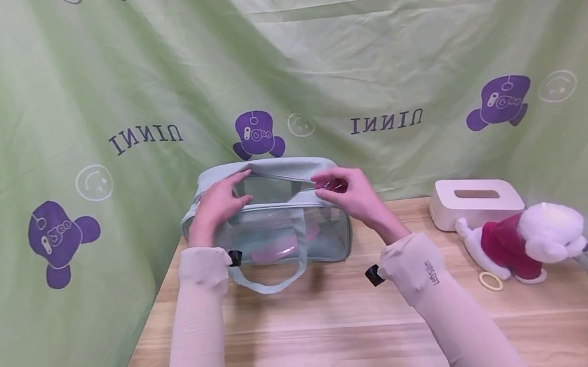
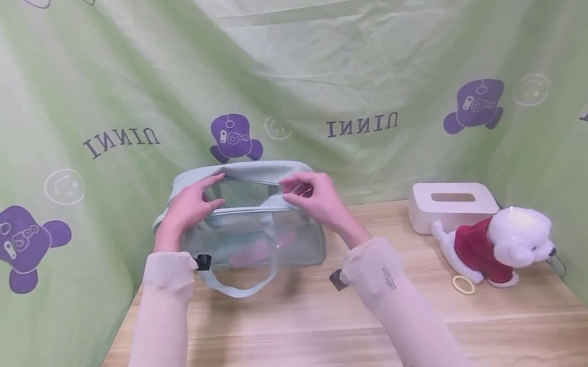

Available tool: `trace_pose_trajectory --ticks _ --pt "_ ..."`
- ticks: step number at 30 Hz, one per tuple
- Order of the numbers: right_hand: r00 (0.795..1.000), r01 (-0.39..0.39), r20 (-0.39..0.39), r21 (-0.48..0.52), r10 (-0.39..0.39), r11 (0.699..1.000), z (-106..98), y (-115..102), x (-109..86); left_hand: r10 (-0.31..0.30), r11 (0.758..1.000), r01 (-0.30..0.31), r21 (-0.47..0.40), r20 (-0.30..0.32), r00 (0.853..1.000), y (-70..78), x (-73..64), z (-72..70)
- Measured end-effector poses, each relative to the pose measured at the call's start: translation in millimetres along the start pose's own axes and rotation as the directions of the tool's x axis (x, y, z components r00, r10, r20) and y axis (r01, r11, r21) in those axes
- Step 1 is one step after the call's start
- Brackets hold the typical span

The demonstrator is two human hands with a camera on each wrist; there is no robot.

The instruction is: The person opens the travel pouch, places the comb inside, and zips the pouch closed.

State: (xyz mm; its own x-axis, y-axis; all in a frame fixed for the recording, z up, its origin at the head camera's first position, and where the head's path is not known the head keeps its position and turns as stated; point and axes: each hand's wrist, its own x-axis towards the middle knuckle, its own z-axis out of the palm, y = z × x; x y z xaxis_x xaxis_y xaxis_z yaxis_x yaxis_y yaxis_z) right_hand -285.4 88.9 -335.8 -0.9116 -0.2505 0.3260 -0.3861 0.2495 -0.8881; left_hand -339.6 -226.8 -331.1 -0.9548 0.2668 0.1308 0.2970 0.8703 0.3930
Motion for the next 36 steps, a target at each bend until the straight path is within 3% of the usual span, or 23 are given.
trace_pose_trajectory --ticks 12,26,32,36 --pt "0.997 0.069 -0.018 -0.111 -0.071 0.991 0.4 20.9 -17.3 -0.011 1.000 0.011 0.006 -0.003 1.000 -1.3 -2.3 -0.1" --pt "0.995 0.078 -0.049 -0.070 -0.082 0.994 5.0 26.5 -17.8 0.002 1.000 -0.002 -0.003 -0.023 1.000 -0.1 -3.9 -2.7" --pt "0.995 0.076 -0.052 -0.067 -0.080 0.995 5.2 26.5 -17.9 0.045 0.999 -0.046 -0.007 -0.104 0.994 -0.2 -7.1 -4.8" --pt "0.996 0.072 -0.052 -0.054 -0.075 0.996 4.6 27.1 -19.1 0.077 0.996 -0.084 -0.028 -0.200 0.977 -2.8 -11.2 -6.6"
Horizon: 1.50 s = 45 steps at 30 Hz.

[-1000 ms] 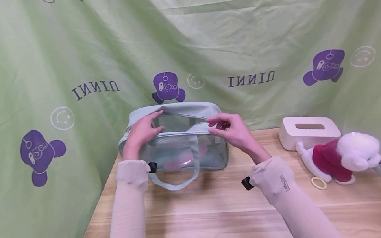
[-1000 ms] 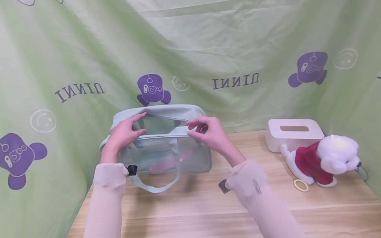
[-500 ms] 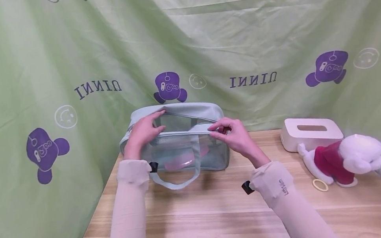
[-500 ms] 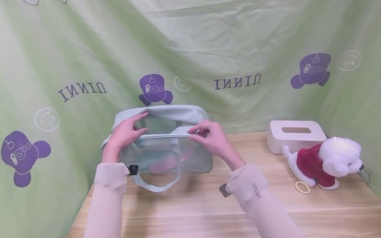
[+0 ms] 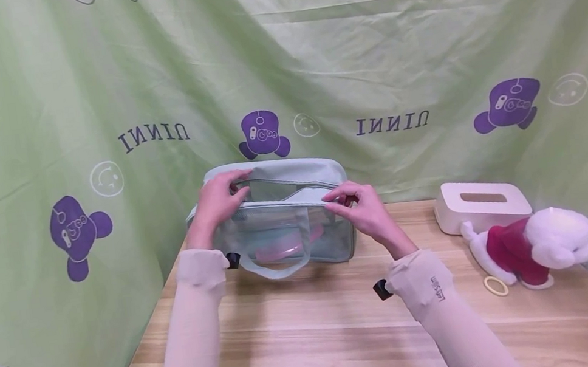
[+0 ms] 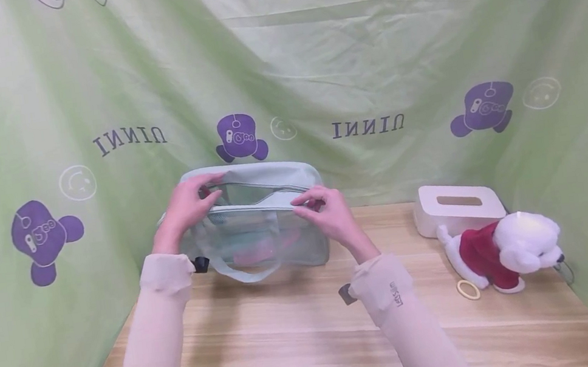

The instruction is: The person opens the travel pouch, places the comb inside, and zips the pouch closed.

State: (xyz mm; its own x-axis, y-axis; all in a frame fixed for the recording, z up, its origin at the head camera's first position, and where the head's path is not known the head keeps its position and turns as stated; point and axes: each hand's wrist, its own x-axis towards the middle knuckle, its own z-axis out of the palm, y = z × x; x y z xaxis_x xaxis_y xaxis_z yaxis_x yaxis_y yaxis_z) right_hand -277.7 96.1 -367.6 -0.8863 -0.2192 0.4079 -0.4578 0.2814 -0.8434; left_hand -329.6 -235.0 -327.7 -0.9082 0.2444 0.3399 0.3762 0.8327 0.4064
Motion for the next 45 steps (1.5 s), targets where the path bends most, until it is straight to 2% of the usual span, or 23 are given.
trace_pose_trajectory --ticks 3,6,13,18,23,33,36,41,45 --pt "1.000 -0.003 0.000 0.007 0.003 1.000 0.0 1.7 -1.3 -0.003 0.999 0.000 -0.035 -0.069 0.998 -6.0 -4.6 -3.5" --pt "1.000 0.001 -0.005 0.010 -0.001 1.000 0.4 3.8 -2.0 -0.031 0.998 0.025 -0.050 -0.124 0.992 -15.5 -9.7 -8.9" --pt "1.000 0.003 -0.008 -0.013 -0.003 1.000 1.3 3.9 -1.2 -0.148 0.984 0.125 -0.130 -0.191 0.970 -40.2 -23.2 -23.4" --pt "1.000 -0.007 -0.005 -0.016 0.007 1.000 0.2 -12.9 -5.9 -0.221 0.966 0.190 -0.178 -0.179 0.959 -51.7 -31.6 -27.4" --pt "1.000 0.007 0.000 -0.004 -0.007 1.000 -0.3 -29.8 -13.9 -0.278 0.942 0.239 -0.235 -0.154 0.948 -55.7 -37.3 -28.9" --pt "0.999 0.046 -0.008 0.014 -0.045 0.999 -0.4 -27.8 -11.7 -0.311 0.926 0.266 -0.268 -0.145 0.939 -57.5 -35.8 -27.8" --pt "0.999 0.040 -0.006 0.007 -0.040 0.999 -0.6 -27.6 -12.0 -0.302 0.930 0.257 -0.262 -0.151 0.941 -58.5 -34.1 -26.5" --pt "0.999 0.039 -0.010 0.010 -0.039 0.999 0.3 -27.7 -13.0 -0.262 0.954 0.228 -0.197 -0.167 0.951 -55.6 -31.8 -25.2" --pt "0.999 0.044 -0.012 0.013 -0.044 0.999 0.5 -29.1 -13.5 -0.260 0.958 0.237 -0.164 -0.137 0.956 -51.4 -31.4 -26.4"
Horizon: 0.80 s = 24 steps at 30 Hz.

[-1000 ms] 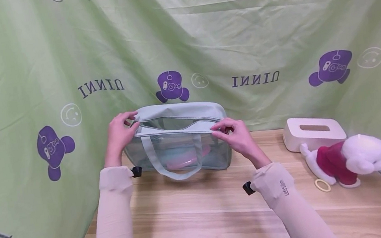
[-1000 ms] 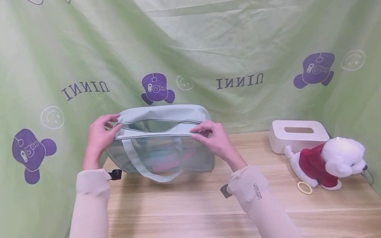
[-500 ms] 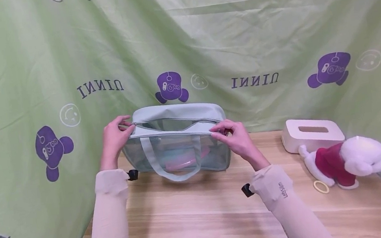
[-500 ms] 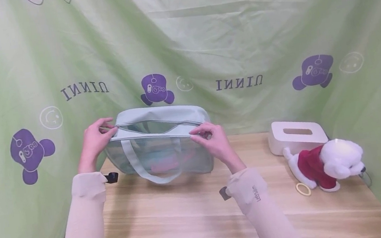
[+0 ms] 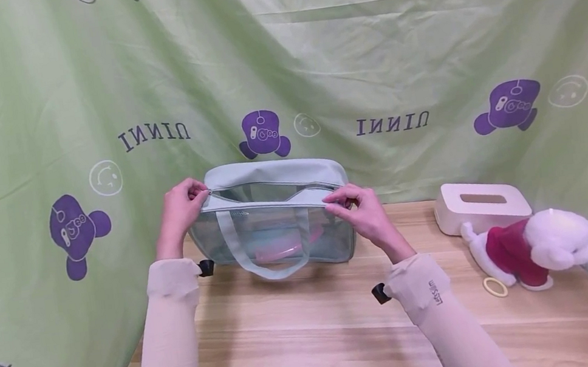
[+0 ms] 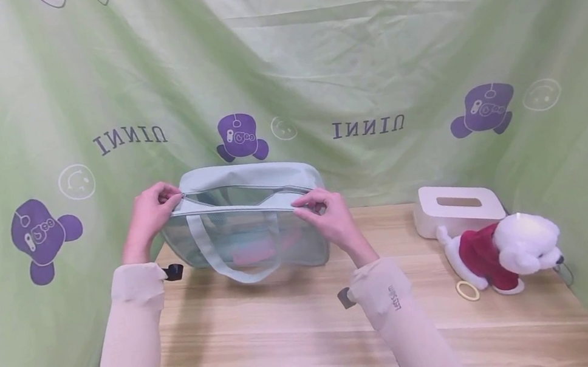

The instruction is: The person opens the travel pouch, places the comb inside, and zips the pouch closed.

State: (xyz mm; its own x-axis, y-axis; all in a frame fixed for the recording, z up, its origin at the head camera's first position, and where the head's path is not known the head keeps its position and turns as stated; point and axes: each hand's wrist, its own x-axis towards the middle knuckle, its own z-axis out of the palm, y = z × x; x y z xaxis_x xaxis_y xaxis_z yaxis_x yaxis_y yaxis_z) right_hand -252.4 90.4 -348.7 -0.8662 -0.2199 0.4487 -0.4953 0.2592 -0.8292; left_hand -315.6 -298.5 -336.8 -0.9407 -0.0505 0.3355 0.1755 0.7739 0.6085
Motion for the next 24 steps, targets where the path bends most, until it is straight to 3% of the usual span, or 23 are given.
trace_pose_trajectory --ticks 10,19,24 --pt "1.000 -0.003 -0.023 0.008 0.004 1.000 1.9 2.3 -0.5 -0.025 1.000 0.025 0.006 0.062 0.998 14.3 -1.2 -4.8" --pt "1.000 0.000 -0.031 -0.009 -0.001 1.000 2.5 4.6 -1.6 -0.031 0.999 0.031 0.014 0.014 0.999 32.9 0.2 3.3" --pt "1.000 -0.016 -0.027 -0.029 0.015 0.999 3.4 14.9 1.3 -0.014 1.000 0.014 -0.006 -0.023 1.000 35.7 0.5 7.1"
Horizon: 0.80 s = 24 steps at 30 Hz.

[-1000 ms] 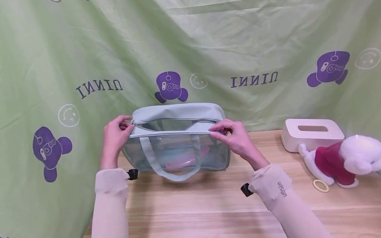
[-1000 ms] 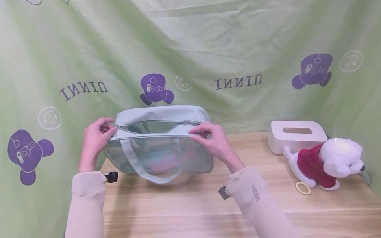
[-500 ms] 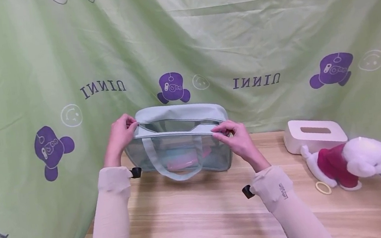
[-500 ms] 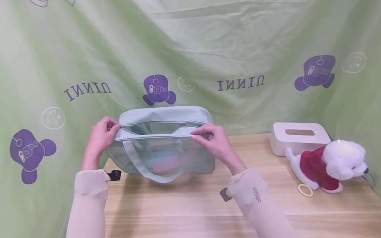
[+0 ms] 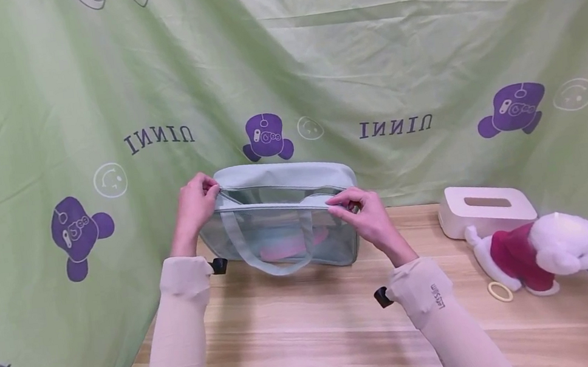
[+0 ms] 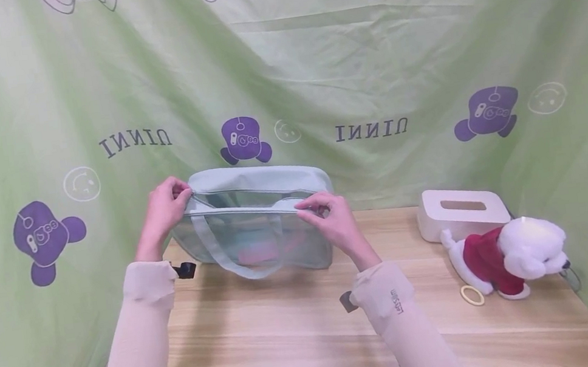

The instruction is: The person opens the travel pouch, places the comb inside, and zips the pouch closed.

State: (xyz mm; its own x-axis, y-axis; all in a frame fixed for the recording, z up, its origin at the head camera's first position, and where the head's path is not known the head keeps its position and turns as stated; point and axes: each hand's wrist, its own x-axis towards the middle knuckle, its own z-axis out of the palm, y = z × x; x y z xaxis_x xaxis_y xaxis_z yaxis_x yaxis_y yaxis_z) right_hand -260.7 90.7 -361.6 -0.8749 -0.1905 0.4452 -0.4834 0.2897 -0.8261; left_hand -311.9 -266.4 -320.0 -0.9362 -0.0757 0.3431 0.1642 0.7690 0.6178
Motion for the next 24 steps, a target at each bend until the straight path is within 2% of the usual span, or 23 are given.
trace_pose_trajectory --ticks 3,7,12,18,24 --pt "1.000 0.007 0.000 -0.002 -0.007 1.000 1.9 14.3 3.5 0.005 1.000 -0.006 -0.023 -0.036 0.999 -2.5 1.0 0.7" --pt "1.000 0.020 -0.008 0.007 -0.020 1.000 3.2 27.4 6.1 -0.027 0.999 0.025 -0.042 -0.049 0.998 -6.6 2.9 1.6" --pt "1.000 0.016 -0.025 0.020 -0.015 1.000 3.0 28.4 5.5 -0.044 0.999 0.043 -0.023 -0.032 0.999 -1.5 3.5 4.9" --pt "0.999 0.034 -0.034 0.004 -0.034 0.999 2.1 26.5 7.3 -0.002 1.000 0.003 0.013 -0.021 1.000 8.5 1.5 11.2" --pt "1.000 0.023 -0.013 0.023 -0.023 0.999 2.7 24.7 9.2 -0.035 0.999 0.032 -0.043 -0.080 0.996 -0.3 2.0 18.9"
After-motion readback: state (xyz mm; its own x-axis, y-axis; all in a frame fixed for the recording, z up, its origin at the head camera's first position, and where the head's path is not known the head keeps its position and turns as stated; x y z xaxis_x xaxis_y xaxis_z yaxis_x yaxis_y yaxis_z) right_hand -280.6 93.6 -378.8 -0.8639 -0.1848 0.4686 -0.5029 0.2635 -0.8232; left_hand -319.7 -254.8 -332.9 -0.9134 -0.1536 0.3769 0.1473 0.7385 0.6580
